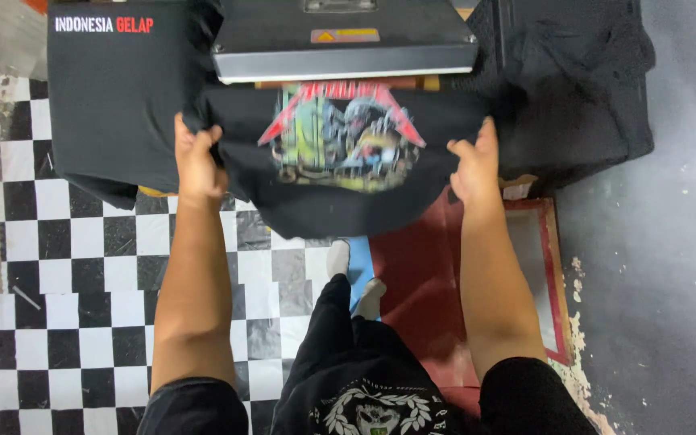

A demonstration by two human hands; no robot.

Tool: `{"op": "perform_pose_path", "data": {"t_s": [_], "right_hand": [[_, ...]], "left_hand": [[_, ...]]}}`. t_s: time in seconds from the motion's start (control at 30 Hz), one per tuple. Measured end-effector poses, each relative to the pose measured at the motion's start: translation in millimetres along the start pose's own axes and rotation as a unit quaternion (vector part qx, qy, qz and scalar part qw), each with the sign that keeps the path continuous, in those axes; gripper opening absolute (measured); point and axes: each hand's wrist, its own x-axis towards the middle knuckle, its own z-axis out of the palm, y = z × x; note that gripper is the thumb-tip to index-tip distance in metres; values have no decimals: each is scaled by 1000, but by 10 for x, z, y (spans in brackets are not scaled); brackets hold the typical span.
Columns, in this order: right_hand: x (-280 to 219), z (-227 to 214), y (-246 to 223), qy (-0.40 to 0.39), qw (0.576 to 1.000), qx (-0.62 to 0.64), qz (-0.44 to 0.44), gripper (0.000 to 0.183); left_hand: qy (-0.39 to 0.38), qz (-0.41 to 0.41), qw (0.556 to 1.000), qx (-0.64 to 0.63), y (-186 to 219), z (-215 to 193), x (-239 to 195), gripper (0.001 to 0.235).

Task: Preparing a printed t-shirt for heat pressing by unfolding, inspecting, and aligning it on the machine

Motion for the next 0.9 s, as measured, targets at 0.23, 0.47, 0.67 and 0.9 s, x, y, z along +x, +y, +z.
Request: {"op": "perform_pose_path", "data": {"t_s": [0.23,0.47,0.67,0.9], "right_hand": [[455,-83,1371,24,963,-237,130,55],[97,-540,2957,39,813,-561,148,47],[-8,-446,2540,120,883,-416,182,27],[-459,-467,1961,27,913,-257,316,44]], "left_hand": [[-5,-76,953,294,-1102,-367,439,77],[56,-171,726,664,-2207,-1236,49,69],[135,-109,811,559,-1844,-1120,-148,40],[112,-164,809,553,-1753,-1425,-537,43]]}}
